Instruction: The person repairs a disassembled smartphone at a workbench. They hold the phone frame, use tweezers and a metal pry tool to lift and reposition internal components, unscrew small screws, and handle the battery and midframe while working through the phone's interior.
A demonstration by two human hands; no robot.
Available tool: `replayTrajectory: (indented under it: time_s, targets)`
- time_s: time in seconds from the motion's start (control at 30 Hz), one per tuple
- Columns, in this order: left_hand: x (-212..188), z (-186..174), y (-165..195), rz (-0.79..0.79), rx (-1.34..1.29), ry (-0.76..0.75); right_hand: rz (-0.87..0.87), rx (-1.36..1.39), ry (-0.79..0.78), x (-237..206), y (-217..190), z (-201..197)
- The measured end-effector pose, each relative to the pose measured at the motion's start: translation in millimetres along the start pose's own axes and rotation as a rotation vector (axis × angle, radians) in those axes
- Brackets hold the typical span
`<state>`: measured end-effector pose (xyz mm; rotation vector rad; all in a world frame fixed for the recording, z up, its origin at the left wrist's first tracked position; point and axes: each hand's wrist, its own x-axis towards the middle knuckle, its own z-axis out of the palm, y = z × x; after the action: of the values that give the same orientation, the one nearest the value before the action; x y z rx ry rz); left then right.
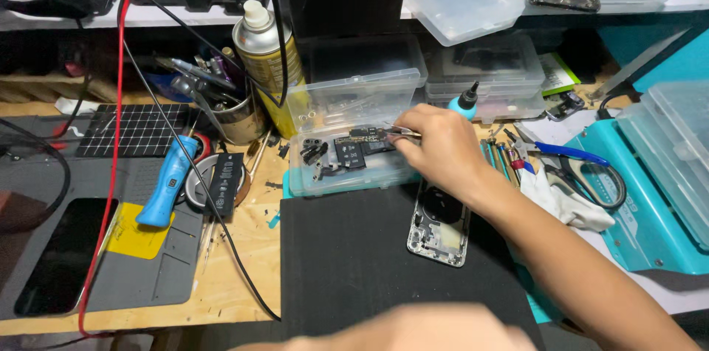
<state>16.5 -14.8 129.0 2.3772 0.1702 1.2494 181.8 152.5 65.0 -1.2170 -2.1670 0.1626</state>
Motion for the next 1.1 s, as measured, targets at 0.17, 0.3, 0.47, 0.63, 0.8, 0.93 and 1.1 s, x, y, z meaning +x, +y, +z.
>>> replayTrajectory:
  time_s: [0.17, 0.3, 0.47, 0.63, 0.8, 0.93, 1.1]
  targets:
    - [-2.6, 9.8, -62.4, -0.544, 0.527, -0.224, 0.144, 0.018, -0.042, -22.1, 9.0, -30.1]
    - [-12.2, 42.5, -84.3, -0.799, 0.601, -0.35, 0.194, -0.038, -0.065, -43.1, 25.5, -46.1]
    - [-3.2, 77.4, -92.3, -0.828, 0.813, -0.476, 0.374, -0.175, -0.153, -54.6, 47.8, -49.7]
    - [-4.3, 65.8, -88.5, -0.892, 0.707, -0.5, 0.306, -0.132, -0.2, -59.9, 56.8, -55.0]
    - [-30.2, 20.0, -76.3, -0.845, 0.518, -0.444, 0.261, 0.018, -0.279, -67.6, 46.8, -61.5]
    - [-40.7, -2.8, -62.6, -0.622, 0.536, -0.262, 0.103, 0.278, -0.351, -68.8, 33.3, -54.7]
    - [-42.4, -23.3, -63.4, -0.446, 0.543, -0.184, 0.226, 0.418, -0.399, -68.6, 33.5, -40.7]
